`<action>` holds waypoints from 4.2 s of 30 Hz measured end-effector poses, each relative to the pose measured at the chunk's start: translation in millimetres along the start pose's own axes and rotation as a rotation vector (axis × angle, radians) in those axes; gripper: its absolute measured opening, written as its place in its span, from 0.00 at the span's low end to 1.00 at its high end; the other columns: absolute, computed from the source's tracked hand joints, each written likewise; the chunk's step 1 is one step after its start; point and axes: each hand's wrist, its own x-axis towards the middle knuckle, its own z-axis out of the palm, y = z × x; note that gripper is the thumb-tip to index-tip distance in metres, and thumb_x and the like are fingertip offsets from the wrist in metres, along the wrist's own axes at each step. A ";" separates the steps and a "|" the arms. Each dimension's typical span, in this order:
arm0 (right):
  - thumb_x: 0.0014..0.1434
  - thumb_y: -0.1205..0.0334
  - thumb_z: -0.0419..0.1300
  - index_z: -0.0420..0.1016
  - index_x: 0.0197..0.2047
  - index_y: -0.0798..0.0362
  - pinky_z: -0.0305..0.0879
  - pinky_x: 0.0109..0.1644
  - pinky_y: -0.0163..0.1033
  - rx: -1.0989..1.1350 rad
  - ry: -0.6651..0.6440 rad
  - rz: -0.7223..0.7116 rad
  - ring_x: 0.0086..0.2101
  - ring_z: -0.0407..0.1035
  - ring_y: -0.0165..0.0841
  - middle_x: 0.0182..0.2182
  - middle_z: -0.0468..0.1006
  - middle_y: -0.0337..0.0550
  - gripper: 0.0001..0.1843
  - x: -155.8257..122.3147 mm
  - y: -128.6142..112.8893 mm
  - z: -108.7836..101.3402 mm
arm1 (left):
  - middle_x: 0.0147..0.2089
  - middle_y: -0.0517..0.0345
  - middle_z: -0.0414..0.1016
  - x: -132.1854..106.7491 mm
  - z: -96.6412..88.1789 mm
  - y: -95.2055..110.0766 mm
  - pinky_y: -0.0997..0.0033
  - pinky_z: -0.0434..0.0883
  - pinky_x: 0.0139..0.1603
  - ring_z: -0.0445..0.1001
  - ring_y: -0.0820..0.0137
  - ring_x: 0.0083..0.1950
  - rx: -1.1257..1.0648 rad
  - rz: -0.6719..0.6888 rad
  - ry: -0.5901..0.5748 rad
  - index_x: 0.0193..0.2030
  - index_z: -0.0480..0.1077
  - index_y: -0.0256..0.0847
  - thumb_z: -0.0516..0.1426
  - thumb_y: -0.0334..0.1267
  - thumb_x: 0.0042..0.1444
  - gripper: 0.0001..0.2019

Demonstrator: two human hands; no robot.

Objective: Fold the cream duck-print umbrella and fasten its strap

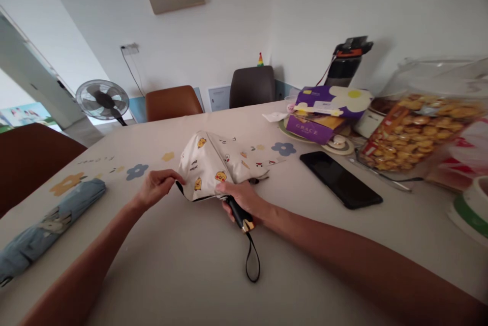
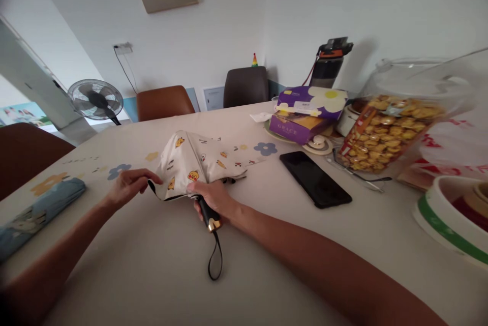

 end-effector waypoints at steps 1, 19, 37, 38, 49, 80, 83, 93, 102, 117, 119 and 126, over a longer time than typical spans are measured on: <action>0.52 0.55 0.56 0.60 0.21 0.54 0.54 0.10 0.30 -0.020 -0.003 -0.005 0.09 0.57 0.26 0.10 0.64 0.35 0.15 0.0 1.2 -0.2 | 0.12 0.64 0.59 1.8 -2.6 -2.5 0.76 0.56 0.19 0.57 0.75 0.17 -0.036 -0.070 -0.040 0.27 0.76 0.41 0.49 0.33 0.44 0.14; 0.51 0.58 0.57 0.64 0.22 0.55 0.58 0.12 0.31 -0.225 -0.031 -0.108 0.10 0.58 0.26 0.11 0.65 0.35 0.12 -3.7 10.3 4.4 | 0.36 0.55 0.66 11.0 62.7 51.9 0.69 0.69 0.36 0.66 0.70 0.37 0.114 0.252 0.433 0.36 0.63 0.40 0.52 0.36 0.55 0.03; 0.51 0.58 0.56 0.65 0.17 0.56 0.58 0.13 0.30 -0.260 0.020 -0.056 0.12 0.60 0.26 0.11 0.66 0.38 0.15 -8.0 3.5 8.4 | 0.37 0.48 0.74 8.7 64.4 83.2 0.68 0.71 0.35 0.73 0.64 0.39 -0.707 -0.387 0.139 0.37 0.68 0.33 0.60 0.48 0.46 0.19; 0.51 0.57 0.56 0.65 0.17 0.56 0.58 0.14 0.30 -0.267 0.018 -0.047 0.12 0.60 0.26 0.12 0.66 0.38 0.16 -8.0 3.7 8.3 | 0.37 0.47 0.75 9.1 65.1 84.2 0.68 0.71 0.35 0.73 0.63 0.39 -0.767 -0.387 0.128 0.37 0.69 0.33 0.60 0.47 0.46 0.18; 0.53 0.58 0.56 0.63 0.23 0.54 0.58 0.14 0.30 -0.312 -0.074 -0.076 0.12 0.60 0.26 0.12 0.64 0.36 0.12 -15.5 1.6 11.9 | 0.40 0.43 0.77 11.0 72.3 80.7 0.61 0.74 0.45 0.76 0.59 0.42 -1.275 -0.573 0.029 0.44 0.71 0.31 0.61 0.39 0.47 0.18; 0.51 0.52 0.62 0.61 0.30 0.55 0.60 0.14 0.28 0.171 -0.446 0.215 0.13 0.57 0.21 0.18 0.62 0.30 0.16 -4.9 3.3 8.7 | 0.30 0.51 0.73 44.1 34.1 -8.5 0.65 0.72 0.39 0.73 0.65 0.34 -0.975 -0.547 0.301 0.31 0.66 0.38 0.54 0.42 0.45 0.09; 0.52 0.55 0.62 0.62 0.31 0.57 0.63 0.16 0.29 0.240 -0.458 0.185 0.15 0.56 0.19 0.24 0.64 0.33 0.16 -1.2 3.7 5.9 | 0.32 0.56 0.71 44.8 25.6 -22.2 0.71 0.69 0.43 0.72 0.72 0.36 -0.905 -0.503 0.482 0.29 0.63 0.41 0.54 0.37 0.45 0.04; 0.58 0.59 0.56 0.61 0.33 0.55 0.66 0.17 0.30 0.279 -0.446 0.214 0.15 0.56 0.20 0.25 0.65 0.33 0.09 2.7 4.1 7.3 | 0.43 0.54 0.75 56.6 44.9 45.0 0.59 0.61 0.55 0.69 0.63 0.49 -0.135 0.026 0.259 0.37 0.73 0.42 0.55 0.35 0.48 0.09; 0.56 0.57 0.59 0.62 0.32 0.55 0.65 0.18 0.31 0.277 -0.464 0.162 0.15 0.56 0.21 0.23 0.66 0.34 0.12 -1.4 0.2 6.6 | 0.50 0.53 0.73 97.6 115.7 80.0 0.51 0.50 0.61 0.67 0.60 0.54 0.208 0.428 -0.339 0.43 0.73 0.46 0.50 0.27 0.48 0.18; 0.58 0.58 0.56 0.62 0.32 0.55 0.57 0.15 0.28 0.320 -0.464 0.260 0.13 0.56 0.21 0.20 0.65 0.33 0.09 1.2 1.3 4.9 | 0.39 0.54 0.73 82.5 69.7 102.8 0.63 0.65 0.48 0.68 0.66 0.45 0.305 0.576 0.135 0.35 0.71 0.41 0.51 0.30 0.54 0.08; 0.59 0.60 0.54 0.62 0.31 0.55 0.56 0.14 0.28 0.319 -0.454 0.264 0.13 0.55 0.21 0.19 0.65 0.33 0.09 1.6 1.2 5.3 | 0.41 0.54 0.72 68.4 50.6 99.7 0.63 0.65 0.49 0.67 0.66 0.46 0.242 0.596 0.307 0.36 0.69 0.40 0.51 0.29 0.54 0.07; 0.54 0.61 0.59 0.63 0.31 0.55 0.57 0.14 0.28 0.368 -0.346 0.090 0.15 0.56 0.20 0.24 0.65 0.33 0.08 5.4 7.6 5.8 | 0.41 0.55 0.72 28.3 26.5 67.2 0.66 0.65 0.49 0.69 0.69 0.46 0.086 0.389 0.590 0.38 0.66 0.41 0.49 0.24 0.52 0.11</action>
